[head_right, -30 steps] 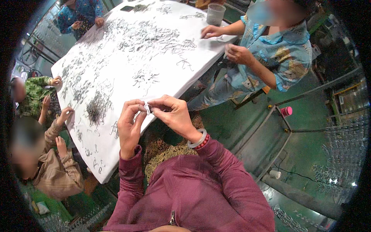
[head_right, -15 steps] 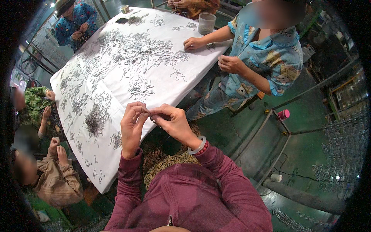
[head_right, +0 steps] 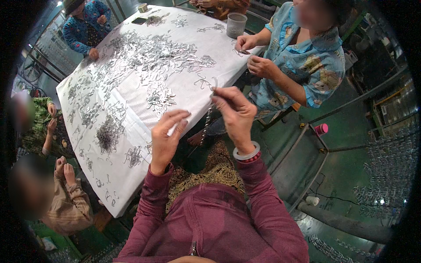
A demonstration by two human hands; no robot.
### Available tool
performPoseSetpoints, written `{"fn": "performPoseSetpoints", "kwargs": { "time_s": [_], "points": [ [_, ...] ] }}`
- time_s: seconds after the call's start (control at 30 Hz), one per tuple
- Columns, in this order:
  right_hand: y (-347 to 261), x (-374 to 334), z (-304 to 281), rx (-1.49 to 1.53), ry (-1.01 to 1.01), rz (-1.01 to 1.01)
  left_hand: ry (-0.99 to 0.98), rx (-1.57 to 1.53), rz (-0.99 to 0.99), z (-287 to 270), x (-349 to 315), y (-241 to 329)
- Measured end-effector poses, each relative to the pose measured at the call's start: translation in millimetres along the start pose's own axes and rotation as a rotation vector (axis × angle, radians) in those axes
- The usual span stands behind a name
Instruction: The person sits at a table with others and repeatedly picks up small metal clips from a white surface, links them together by hand, and places the assembled chains back on the table. The hands remain in view throughout, handling the clips one at a time.
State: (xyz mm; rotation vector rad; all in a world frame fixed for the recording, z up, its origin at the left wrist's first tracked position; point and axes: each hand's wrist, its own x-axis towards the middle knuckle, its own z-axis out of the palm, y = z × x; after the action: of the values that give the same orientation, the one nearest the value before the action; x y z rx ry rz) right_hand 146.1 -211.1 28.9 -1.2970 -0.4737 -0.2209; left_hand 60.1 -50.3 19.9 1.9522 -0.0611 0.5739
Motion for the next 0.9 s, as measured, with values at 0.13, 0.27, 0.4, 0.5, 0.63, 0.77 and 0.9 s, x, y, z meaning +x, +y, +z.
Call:
{"fn": "performPoseSetpoints", "kwargs": {
  "time_s": [0.13, 0.27, 0.4, 0.5, 0.63, 0.77, 0.9],
  "points": [
    [-12, 12, -19, 0.013, 0.106, -0.108, -0.489, -0.003, -0.123, 3, -43, -72],
    [-26, 21, -35, 0.095, 0.228, -0.175, -0.840, 0.098, -0.315, 12, -86, -130],
    [-27, 28, -59, 0.062, 0.317, -0.154, -0.745, -0.065, -0.543, 30, -142, -209],
    [-13, 27, -78, 0.030, 0.382, -0.139, -0.789, -0.274, -0.788, 34, -203, -270],
    [-12, 19, -101, -0.104, 0.496, -0.175, -0.739, -0.247, -1.039, 22, -237, -283],
    [-10, 16, -122, -0.126, 0.558, -0.189, -0.556, -0.569, -1.141, 16, -256, -310],
    [-2, 14, -142, -0.122, 0.632, -0.245, -0.745, -0.186, -0.959, 23, -241, -294]
  ]
}}
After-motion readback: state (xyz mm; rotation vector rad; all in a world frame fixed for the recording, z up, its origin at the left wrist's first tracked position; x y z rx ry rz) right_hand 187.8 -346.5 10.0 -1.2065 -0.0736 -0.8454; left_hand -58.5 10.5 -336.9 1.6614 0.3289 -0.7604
